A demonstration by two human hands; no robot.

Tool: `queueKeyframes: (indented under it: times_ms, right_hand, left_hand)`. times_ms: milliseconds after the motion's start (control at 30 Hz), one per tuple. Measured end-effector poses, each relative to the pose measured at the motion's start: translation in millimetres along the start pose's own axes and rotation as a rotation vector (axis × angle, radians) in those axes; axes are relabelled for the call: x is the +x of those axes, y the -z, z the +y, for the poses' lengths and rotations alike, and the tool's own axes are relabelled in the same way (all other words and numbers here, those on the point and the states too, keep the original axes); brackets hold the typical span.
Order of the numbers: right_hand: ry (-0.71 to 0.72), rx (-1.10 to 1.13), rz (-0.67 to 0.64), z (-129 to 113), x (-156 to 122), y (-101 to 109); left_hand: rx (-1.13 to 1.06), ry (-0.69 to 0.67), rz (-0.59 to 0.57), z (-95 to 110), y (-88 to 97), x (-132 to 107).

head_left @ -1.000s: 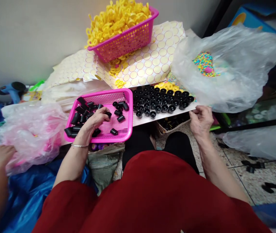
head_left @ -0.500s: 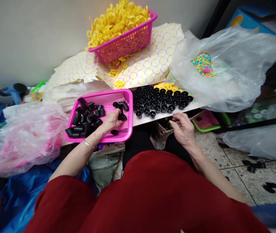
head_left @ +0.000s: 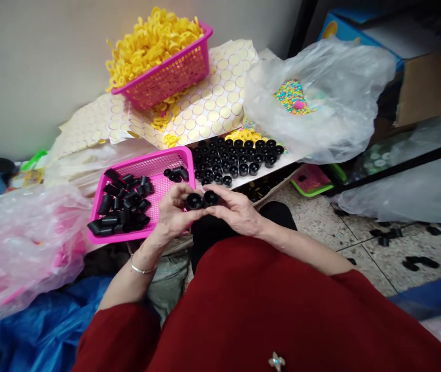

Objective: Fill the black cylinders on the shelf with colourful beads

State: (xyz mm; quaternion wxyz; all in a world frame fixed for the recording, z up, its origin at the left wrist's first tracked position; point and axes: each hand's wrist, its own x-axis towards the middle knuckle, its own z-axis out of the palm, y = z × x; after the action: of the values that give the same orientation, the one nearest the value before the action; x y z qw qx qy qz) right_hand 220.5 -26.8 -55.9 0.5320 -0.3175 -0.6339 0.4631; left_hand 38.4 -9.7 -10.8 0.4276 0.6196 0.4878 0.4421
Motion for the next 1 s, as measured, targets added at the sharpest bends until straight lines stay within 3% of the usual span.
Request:
queueKeyframes:
  times_ms: [133,300,433,567,633,700,767,833,933,1000]
  right_hand:
    - [-0.022,-0.056,0.031,3.7,-2.5,-1.2]
    - [-0.028,-0.145,0.078,4.5,-10.9,15.1]
    - [-0.081,-0.146,0.091,2.1,-12.0,19.4]
    - [-0.114,-0.142,0.058,4.0,-16.5,21.6]
    - [-0.155,-0.134,0.067,7.9,-22.3,24.5]
    - [-0.208,-0.123,0.088,13.2,-29.7,28.6]
    - [-0.257,-0.122,0.113,19.3,-37.6,33.2]
    - [-0.306,-0.124,0.128,25.2,-45.0,37.5]
    - [-0.366,-0.11,0.133,32.8,-52.8,42.0]
    - [-0.382,-0.103,0.134,36.3,-54.7,43.0]
  left_hand:
    - [-0.029,-0.029,-0.04,-0.4,-16.1,-1.3]
    - [-0.153,0.046,-0.128,-1.3,-19.7,0.5]
    - [-0.303,0.14,-0.109,1.6,-19.2,3.8]
    - [-0.369,0.251,-0.039,4.8,6.7,18.3]
    - [-0.226,0.243,0.034,0.7,31.6,27.7]
    - [0.065,0.281,0.066,-8.8,59.4,33.6]
    - [0.402,0.376,-0.012,-21.5,84.1,33.8]
    - [0.648,0.454,-0.187,-34.4,100.8,29.3]
    - [0.792,0.433,-0.479,-49.2,109.3,20.6]
    - [0.848,0.363,-0.605,-55.2,107.7,17.6]
